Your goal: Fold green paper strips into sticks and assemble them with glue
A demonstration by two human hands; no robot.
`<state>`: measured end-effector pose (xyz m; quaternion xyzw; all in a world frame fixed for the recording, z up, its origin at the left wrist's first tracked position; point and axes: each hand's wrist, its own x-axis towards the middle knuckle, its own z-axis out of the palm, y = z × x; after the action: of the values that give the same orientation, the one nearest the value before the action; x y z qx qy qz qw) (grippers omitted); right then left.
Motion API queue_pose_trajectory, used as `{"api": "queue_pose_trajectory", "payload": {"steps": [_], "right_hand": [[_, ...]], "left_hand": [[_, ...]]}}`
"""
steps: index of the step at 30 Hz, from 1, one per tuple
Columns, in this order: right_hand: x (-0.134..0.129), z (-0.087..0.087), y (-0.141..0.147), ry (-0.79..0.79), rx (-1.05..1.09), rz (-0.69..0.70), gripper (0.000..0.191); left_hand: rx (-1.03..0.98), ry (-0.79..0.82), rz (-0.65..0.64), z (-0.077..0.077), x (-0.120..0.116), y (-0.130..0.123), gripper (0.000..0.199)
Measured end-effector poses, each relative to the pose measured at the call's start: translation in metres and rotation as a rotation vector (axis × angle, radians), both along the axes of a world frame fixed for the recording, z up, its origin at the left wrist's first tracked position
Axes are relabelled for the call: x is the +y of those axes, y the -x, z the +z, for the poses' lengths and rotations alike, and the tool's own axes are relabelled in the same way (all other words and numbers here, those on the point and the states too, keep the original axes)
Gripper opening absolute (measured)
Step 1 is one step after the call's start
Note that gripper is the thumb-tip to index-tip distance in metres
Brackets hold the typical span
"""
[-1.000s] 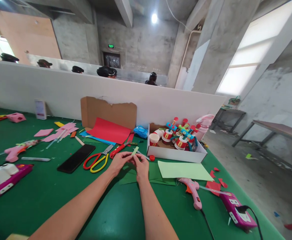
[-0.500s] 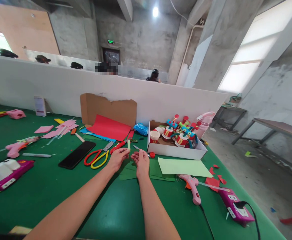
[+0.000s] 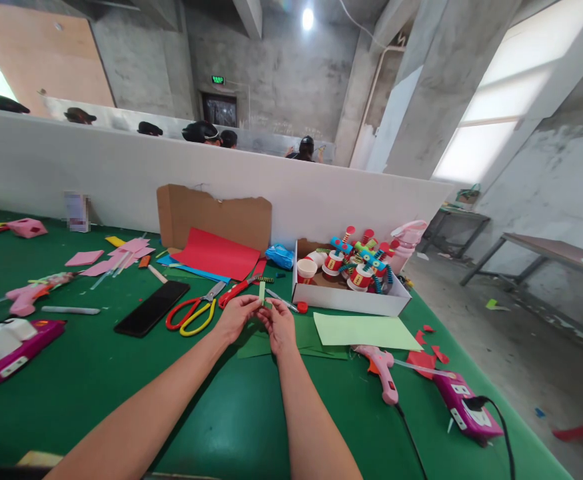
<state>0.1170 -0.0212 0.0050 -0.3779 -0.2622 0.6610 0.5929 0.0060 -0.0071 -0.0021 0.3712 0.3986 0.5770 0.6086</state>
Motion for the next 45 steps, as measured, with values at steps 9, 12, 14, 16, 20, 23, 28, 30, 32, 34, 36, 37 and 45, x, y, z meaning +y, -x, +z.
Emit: {"api": "queue_pose_trajectory", "payload": {"steps": [9, 12, 14, 16, 20, 23, 28, 30, 32, 34, 36, 37, 45], "right_hand": [[-0.001, 0.0, 0.001, -0.042, -0.055, -0.034, 0.033], [0.0, -0.002, 0.001, -0.054, -0.077, -0.044, 0.034], [0.001, -0.003, 0.001, -0.064, -0.087, -0.05, 0.033], [0.001, -0.003, 0.001, -0.077, -0.091, -0.056, 0.033], [0.001, -0.002, 0.001, -0.095, -0.098, -0.058, 0.033], [0.002, -0.002, 0.002, -0.1, -0.13, -0.068, 0.033], [0.002, -0.001, 0.001, -0.138, -0.207, -0.134, 0.031], [0.003, -0.001, 0.0, -0.158, -0.235, -0.155, 0.03], [0.004, -0.001, 0.0, -0.174, -0.247, -0.183, 0.029], [0.004, -0.002, 0.0, -0.183, -0.247, -0.215, 0.028], [0.005, -0.004, 0.001, -0.19, -0.246, -0.234, 0.028], [0.004, -0.004, 0.001, -0.195, -0.25, -0.236, 0.028], [0.003, -0.008, 0.005, -0.161, -0.208, -0.1, 0.03]], "left_hand": [[0.007, 0.008, -0.015, 0.002, -0.001, 0.0, 0.036], [-0.02, 0.031, -0.023, 0.002, -0.002, -0.001, 0.037], [-0.028, 0.041, -0.016, 0.002, -0.001, -0.002, 0.037], [-0.022, 0.047, -0.007, 0.0, -0.001, -0.003, 0.037], [-0.009, 0.027, -0.023, -0.001, -0.001, -0.004, 0.036], [-0.013, 0.016, -0.041, -0.001, -0.002, -0.004, 0.038], [-0.017, 0.018, -0.084, 0.001, -0.003, 0.0, 0.033], [-0.026, 0.029, -0.119, 0.003, -0.003, 0.001, 0.027], [-0.03, 0.046, -0.171, 0.006, -0.004, 0.003, 0.027], [-0.031, 0.053, -0.214, 0.008, -0.005, 0.003, 0.03], [-0.036, 0.043, -0.213, 0.009, -0.007, 0.002, 0.033], [-0.041, 0.038, -0.193, 0.008, -0.007, 0.002, 0.034], [-0.05, -0.003, -0.022, -0.003, 0.0, 0.0, 0.042]]}}
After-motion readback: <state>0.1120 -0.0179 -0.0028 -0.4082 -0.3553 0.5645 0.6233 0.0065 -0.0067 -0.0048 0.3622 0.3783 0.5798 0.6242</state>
